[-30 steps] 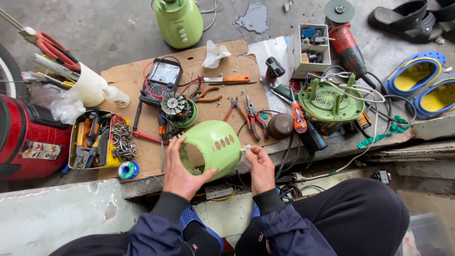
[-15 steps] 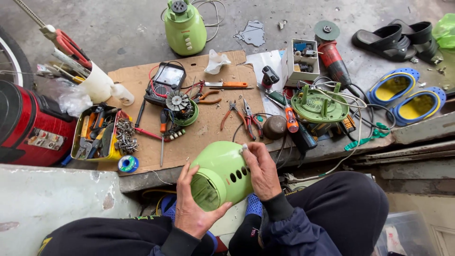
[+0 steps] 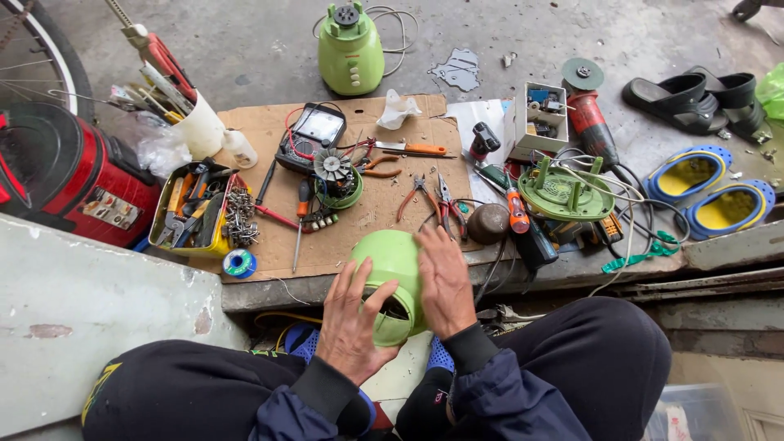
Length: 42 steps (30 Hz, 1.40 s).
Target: Disassembling and cleaning a blender motor and housing
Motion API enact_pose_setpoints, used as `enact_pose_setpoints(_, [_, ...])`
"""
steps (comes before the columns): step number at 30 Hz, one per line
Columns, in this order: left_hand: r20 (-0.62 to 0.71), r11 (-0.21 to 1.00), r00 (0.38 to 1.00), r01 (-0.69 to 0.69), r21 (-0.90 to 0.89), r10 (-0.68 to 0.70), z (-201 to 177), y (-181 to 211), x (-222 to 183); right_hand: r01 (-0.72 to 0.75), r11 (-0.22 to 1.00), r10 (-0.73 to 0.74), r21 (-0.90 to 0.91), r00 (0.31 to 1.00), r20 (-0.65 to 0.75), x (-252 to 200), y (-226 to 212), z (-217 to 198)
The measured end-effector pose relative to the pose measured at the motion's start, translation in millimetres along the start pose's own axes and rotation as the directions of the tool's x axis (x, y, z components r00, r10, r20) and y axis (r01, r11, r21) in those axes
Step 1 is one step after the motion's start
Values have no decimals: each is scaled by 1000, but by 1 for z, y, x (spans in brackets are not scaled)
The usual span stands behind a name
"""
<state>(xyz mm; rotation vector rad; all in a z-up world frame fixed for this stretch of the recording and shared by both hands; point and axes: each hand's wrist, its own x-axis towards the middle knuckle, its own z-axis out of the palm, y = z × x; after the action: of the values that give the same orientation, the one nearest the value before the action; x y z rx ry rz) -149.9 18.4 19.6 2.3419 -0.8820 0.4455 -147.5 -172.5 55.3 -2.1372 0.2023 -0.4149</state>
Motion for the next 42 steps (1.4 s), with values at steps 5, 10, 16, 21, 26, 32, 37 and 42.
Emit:
enact_pose_setpoints(5, [53, 994, 998, -45, 100, 40, 5, -14, 8, 204, 979, -205, 23, 965, 166, 11, 23, 12])
enact_pose_setpoints(10, [257, 940, 958, -200, 276, 128, 0, -35, 25, -26, 998, 7, 64, 963, 268, 35, 36, 20])
enact_pose_setpoints(16, [318, 900, 942, -227, 373, 106, 14, -50, 32, 39, 994, -77, 102, 910, 407, 49, -20, -4])
enact_pose_setpoints(21, [317, 888, 936, -272, 371, 154, 13, -50, 33, -2, 988, -64, 156, 906, 419, 59, -15, 2])
enact_pose_setpoints(26, [342, 898, 930, -260, 355, 134, 8, -50, 36, -42, 973, -74, 228, 876, 477, 62, -19, 4])
enact_pose_setpoints(32, [384, 864, 900, -352, 360, 206, 22, -62, 31, -271, 942, 174, 197, 898, 404, 69, 62, 39])
enact_pose_setpoints(37, [358, 803, 862, -481, 353, 359, 34, -73, 34, -577, 605, 629, 549, 769, 114, 76, 119, 65])
enact_pose_setpoints(42, [231, 979, 971, -108, 171, 67, -5, -38, 52, -530, 506, 688, 680, 724, 53, 68, 144, 63])
